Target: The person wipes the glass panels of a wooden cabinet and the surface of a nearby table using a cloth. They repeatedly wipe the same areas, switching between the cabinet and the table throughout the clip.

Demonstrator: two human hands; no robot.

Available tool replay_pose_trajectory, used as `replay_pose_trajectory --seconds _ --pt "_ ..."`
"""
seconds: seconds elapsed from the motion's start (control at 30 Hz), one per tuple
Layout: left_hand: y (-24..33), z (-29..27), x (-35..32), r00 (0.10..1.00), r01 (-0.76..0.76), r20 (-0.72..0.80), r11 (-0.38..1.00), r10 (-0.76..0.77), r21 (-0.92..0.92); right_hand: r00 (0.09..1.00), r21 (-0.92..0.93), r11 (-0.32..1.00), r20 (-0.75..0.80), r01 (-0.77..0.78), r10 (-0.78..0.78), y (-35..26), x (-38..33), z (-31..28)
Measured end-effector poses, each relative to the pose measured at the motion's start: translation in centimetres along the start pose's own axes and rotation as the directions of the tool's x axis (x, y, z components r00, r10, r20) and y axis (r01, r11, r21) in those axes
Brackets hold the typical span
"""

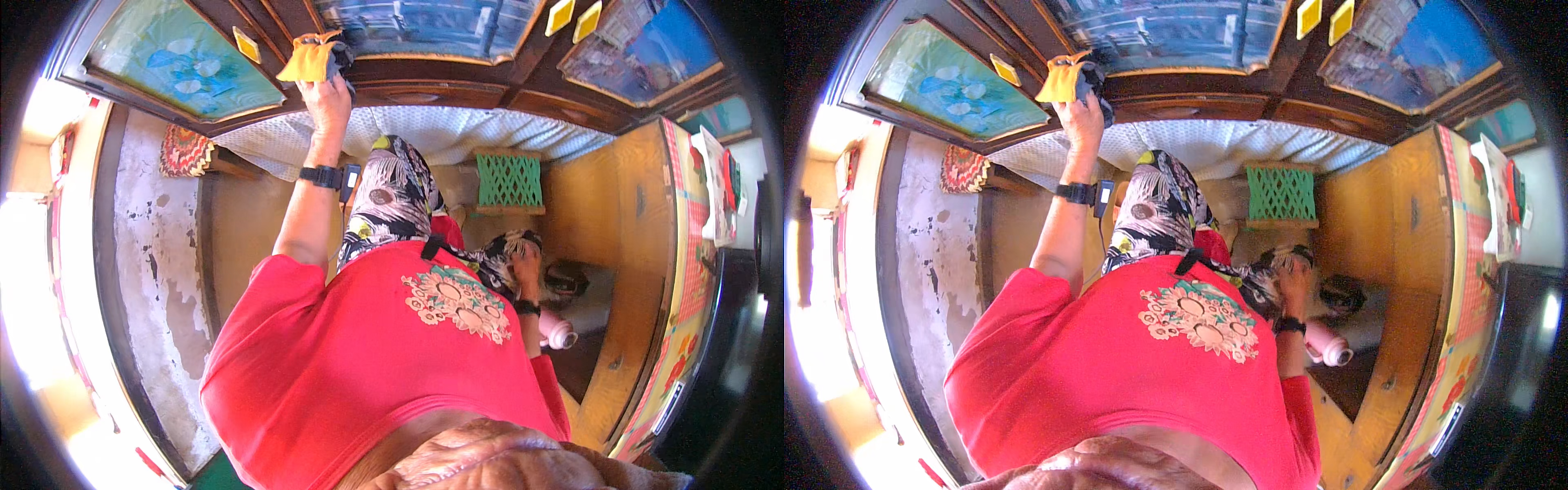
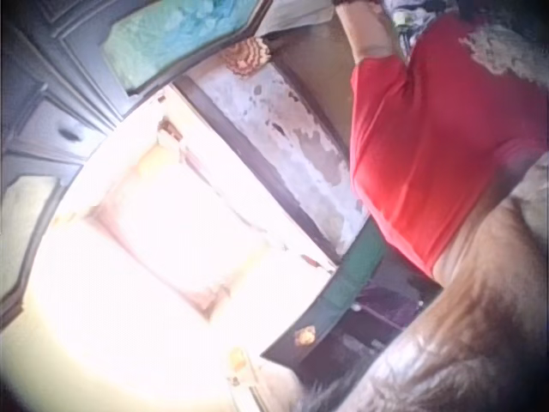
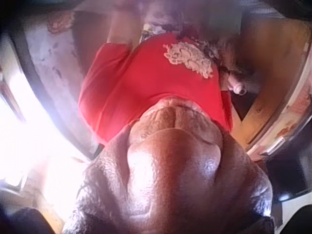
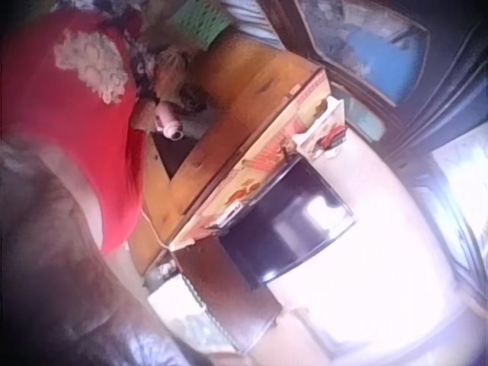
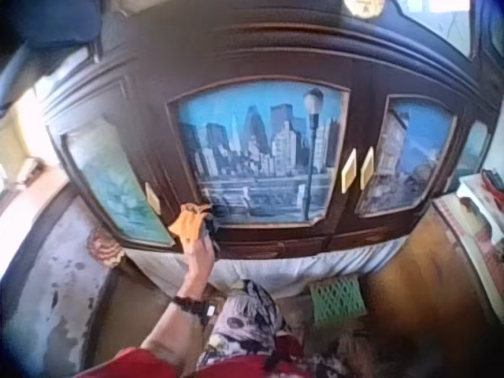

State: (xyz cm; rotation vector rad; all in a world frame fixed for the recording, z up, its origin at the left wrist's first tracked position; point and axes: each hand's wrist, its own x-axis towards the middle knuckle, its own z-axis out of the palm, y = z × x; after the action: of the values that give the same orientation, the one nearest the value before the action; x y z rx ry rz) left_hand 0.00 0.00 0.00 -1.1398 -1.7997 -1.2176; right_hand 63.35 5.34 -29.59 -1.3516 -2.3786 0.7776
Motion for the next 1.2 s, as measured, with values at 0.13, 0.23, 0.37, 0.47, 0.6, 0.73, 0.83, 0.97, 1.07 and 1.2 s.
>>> replay_pose_trajectory --seconds 0.13,0.23,0.37,0.47,0.6,0.73,0.83,0.97,1.07,1.2 --pt "2.7 -0.7 -5.4 0.907 0.389 0.259 0.895 -0.331 -0.219 0.989 -0.029 0.988 -0.008 -0.149 0.149 -8.8 4.0 -6.0" --pt "4.6 -0.7 -8.2 0.802 0.534 0.47 0.795 -0.368 -0.288 0.988 0.035 0.99 -0.071 -0.134 0.137 -17.3 8.0 -11.1" --pt "7.7 1.3 -10.1 0.615 0.738 0.736 0.536 -0.283 -0.411 0.996 0.279 0.957 -0.059 0.074 -0.06 -28.0 12.2 -13.9" --pt "11.3 1.6 -11.2 0.328 0.929 0.927 -0.114 -0.184 -0.351 0.981 0.42 0.896 0.062 0.144 -0.186 -33.3 13.5 -11.8" --pt "14.0 1.6 -11.9 0.019 0.954 0.996 -0.296 -0.088 -0.044 0.952 0.35 0.893 0.01 0.284 -0.306 -35.7 13.8 -7.7" --pt "13.4 2.3 -11.9 -0.105 0.899 0.994 -0.429 -0.023 0.085 0.983 0.411 0.902 0.061 0.131 -0.171 -34.8 14.6 -6.0" --pt "11.4 1.9 -12.5 -0.12 0.907 0.984 -0.388 0.128 0.161 0.986 0.326 0.941 0.102 0.091 -0.13 -34.1 15.3 -5.2" --pt "7.2 1.6 -13.9 0.047 0.948 0.998 0.318 -0.052 -0.028 0.99 0.181 0.976 0.048 0.125 -0.136 -33.3 16.7 -5.9" --pt "6.0 1.5 -16.2 0.36 0.338 0.924 0.941 -0.129 0.0 0.983 0.265 0.958 -0.171 0.113 -0.069 -33.0 18.4 -8.1" --pt "6.1 0.8 -18.0 0.141 0.035 0.982 0.992 -0.125 0.121 0.866 0.315 0.941 -0.497 0.126 0.05 -33.4 21.4 -12.1"
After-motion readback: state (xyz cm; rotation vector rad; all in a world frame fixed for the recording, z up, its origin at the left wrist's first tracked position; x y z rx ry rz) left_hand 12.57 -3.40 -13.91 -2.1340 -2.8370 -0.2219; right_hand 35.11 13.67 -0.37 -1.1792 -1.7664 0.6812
